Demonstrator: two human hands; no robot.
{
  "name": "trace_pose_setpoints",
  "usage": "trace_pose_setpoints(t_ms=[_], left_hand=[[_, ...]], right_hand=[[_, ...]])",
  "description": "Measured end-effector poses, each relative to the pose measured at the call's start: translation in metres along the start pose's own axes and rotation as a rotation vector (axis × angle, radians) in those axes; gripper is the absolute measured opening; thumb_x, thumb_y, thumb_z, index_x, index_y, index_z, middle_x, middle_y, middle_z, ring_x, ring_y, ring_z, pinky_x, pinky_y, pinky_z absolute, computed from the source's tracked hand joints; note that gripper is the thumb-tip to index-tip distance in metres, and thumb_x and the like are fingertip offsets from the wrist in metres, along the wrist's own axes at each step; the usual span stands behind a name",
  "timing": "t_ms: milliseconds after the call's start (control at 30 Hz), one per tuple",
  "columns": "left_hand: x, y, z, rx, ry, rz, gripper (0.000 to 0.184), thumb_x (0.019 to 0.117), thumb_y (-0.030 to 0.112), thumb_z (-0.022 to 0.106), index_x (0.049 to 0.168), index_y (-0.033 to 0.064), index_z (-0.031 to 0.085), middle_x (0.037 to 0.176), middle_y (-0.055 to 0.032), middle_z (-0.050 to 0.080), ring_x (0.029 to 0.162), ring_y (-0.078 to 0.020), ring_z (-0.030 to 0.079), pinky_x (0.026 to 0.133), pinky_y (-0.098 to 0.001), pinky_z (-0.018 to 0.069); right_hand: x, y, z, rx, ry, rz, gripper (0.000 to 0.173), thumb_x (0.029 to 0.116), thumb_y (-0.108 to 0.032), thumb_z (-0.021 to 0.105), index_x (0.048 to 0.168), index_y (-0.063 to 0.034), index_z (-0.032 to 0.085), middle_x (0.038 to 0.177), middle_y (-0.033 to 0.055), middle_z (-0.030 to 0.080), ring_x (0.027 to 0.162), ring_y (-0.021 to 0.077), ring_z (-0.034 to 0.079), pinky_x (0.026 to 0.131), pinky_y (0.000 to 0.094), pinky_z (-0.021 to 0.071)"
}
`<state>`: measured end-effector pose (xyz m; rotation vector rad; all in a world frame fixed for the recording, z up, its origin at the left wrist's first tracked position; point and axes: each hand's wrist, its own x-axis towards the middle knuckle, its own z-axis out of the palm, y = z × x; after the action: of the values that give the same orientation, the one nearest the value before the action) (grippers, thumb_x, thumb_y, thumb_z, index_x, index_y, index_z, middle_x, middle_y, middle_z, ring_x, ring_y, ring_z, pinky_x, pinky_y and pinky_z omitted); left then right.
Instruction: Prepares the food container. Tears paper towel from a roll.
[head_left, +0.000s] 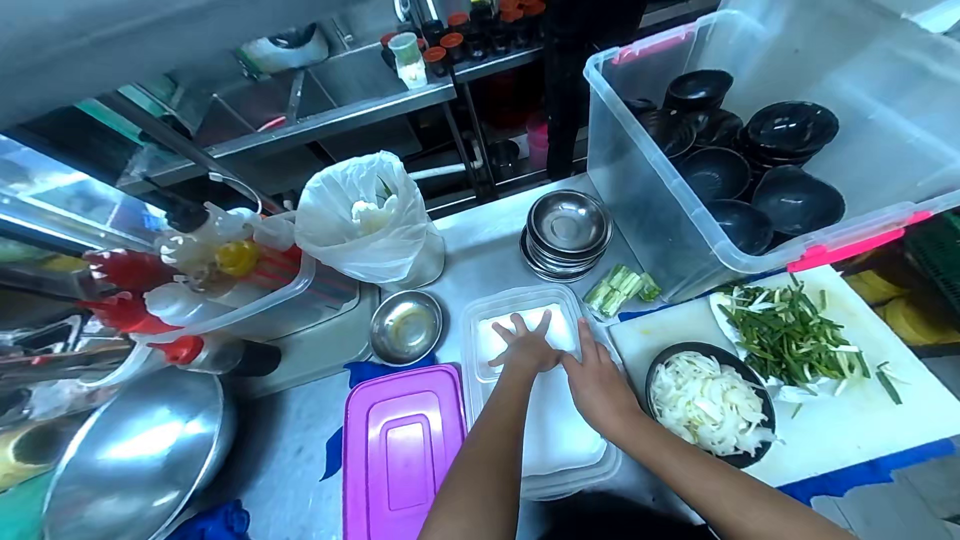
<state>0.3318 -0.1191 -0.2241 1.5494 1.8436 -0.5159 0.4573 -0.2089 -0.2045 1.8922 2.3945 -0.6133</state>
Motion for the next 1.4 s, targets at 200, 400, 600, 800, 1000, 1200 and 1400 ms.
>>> trace_pose_setpoints(t_ms=[200,400,600,800,1000,1200,1400], left_hand=[[0.005,-0.012,-0.001,-0.090,0.015,0.043,0.091,0.0837,0.054,0.075,0.155,0.0611,0.019,0.168,-0.0250,-0.006,0.148,-0.0630,-0.001,0.086,-0.0897,0.0338],[-0.002,-0.037,0.003,-0.154,0.160,0.160,0.061,0.0937,0.046,0.064,0.150,0.0248,0.054,0.164,-0.0152,0.033,0.150,-0.0430,0.029,0.116,-0.0633,0.0328],[-0.021,-0.041,0.011,-0.126,0.173,0.043,0.060,0.0945,0.057,0.055,0.148,0.0289,0.055,0.168,-0.0137,0.023,0.151,-0.0489,0.021,0.106,-0.0694,0.0401],[-0.018,-0.031,0.003,0.019,0.103,-0.001,0.071,0.0899,0.065,0.055,0.152,0.0321,0.046,0.167,-0.0152,0.023,0.147,-0.0512,0.027,0.097,-0.0674,0.0484],[-0.013,-0.030,0.000,0.059,0.067,0.000,0.078,0.0858,0.067,0.060,0.153,0.0312,0.042,0.167,-0.0177,0.021,0.143,-0.0528,0.032,0.092,-0.0669,0.0506],[-0.009,-0.029,0.000,0.093,0.058,-0.004,0.084,0.0833,0.070,0.062,0.155,0.0308,0.039,0.167,-0.0200,0.016,0.142,-0.0545,0.031,0.092,-0.0673,0.0500],[-0.016,-0.022,-0.008,0.039,0.023,0.008,0.089,0.0860,0.074,0.058,0.157,0.0242,0.036,0.167,-0.0258,0.013,0.145,-0.0585,0.025,0.108,-0.0733,0.0339]], right_hand=[[0.000,-0.003,-0.007,-0.010,-0.039,0.019,0.034,0.1006,-0.006,0.050,0.131,-0.0142,0.064,0.170,0.0208,0.009,0.125,0.0424,0.056,0.095,0.0501,0.0545],[0.001,-0.005,-0.011,0.010,-0.079,0.055,0.039,0.0991,-0.003,0.050,0.133,-0.0174,0.063,0.172,0.0161,0.007,0.125,0.0447,0.055,0.091,0.0543,0.0546],[0.001,-0.007,-0.013,0.017,-0.087,0.084,0.042,0.0987,-0.001,0.050,0.134,-0.0188,0.063,0.172,0.0148,0.009,0.121,0.0440,0.058,0.089,0.0541,0.0552],[0.002,-0.005,-0.011,-0.001,-0.082,0.089,0.040,0.0997,-0.002,0.049,0.133,-0.0194,0.063,0.171,0.0142,0.011,0.120,0.0428,0.058,0.088,0.0527,0.0557],[0.002,-0.003,-0.008,0.011,-0.058,0.077,0.036,0.1005,-0.006,0.050,0.130,-0.0190,0.065,0.171,0.0147,0.010,0.118,0.0416,0.060,0.086,0.0518,0.0564],[0.001,-0.003,-0.009,0.033,-0.079,0.072,0.038,0.1001,-0.004,0.050,0.133,-0.0186,0.063,0.171,0.0155,0.009,0.120,0.0433,0.059,0.088,0.0528,0.0560],[0.001,-0.005,-0.015,0.075,-0.113,0.086,0.048,0.0984,-0.001,0.047,0.141,-0.0189,0.059,0.172,0.0138,0.011,0.123,0.0461,0.057,0.090,0.0562,0.0551]])
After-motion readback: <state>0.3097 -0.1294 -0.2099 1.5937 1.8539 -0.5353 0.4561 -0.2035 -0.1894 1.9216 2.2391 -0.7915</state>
